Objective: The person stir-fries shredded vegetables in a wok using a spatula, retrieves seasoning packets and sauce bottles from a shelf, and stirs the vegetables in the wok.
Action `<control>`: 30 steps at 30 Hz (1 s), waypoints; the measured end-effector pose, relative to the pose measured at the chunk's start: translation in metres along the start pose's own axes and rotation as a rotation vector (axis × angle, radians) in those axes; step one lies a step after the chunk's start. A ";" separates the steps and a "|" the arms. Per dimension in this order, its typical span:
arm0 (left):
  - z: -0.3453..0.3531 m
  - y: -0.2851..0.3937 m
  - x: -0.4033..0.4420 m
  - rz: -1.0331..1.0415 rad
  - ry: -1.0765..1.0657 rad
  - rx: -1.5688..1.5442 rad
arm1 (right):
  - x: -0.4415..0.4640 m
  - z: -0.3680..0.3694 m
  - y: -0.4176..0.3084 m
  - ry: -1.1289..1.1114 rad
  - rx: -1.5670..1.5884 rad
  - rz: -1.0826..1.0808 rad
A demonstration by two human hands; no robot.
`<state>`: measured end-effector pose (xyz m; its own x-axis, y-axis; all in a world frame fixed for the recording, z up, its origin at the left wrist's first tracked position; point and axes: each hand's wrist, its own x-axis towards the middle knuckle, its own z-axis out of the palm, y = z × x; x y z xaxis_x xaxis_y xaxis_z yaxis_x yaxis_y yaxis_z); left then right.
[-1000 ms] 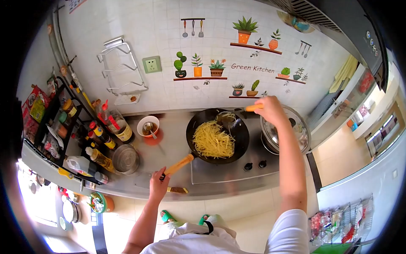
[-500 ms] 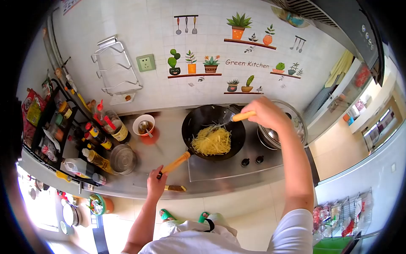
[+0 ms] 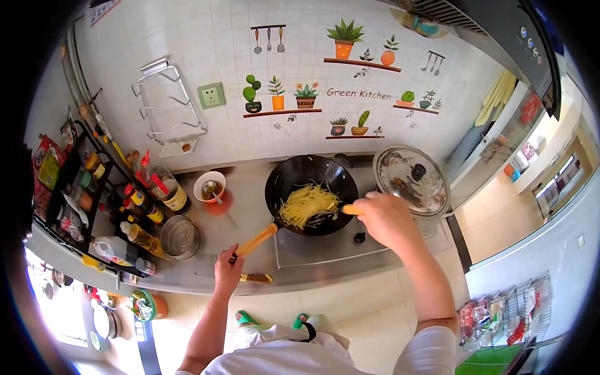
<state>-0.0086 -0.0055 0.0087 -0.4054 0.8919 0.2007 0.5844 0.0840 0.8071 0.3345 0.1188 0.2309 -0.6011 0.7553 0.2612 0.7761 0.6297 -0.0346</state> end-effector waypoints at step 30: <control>-0.001 0.006 -0.001 -0.028 -0.005 0.015 | 0.045 0.026 -0.068 0.165 0.193 0.076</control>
<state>-0.0049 -0.0063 0.0139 -0.4187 0.8911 0.1752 0.5830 0.1158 0.8042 0.2499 0.1141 0.2202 -0.4907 0.7721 0.4037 0.7580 0.6068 -0.2393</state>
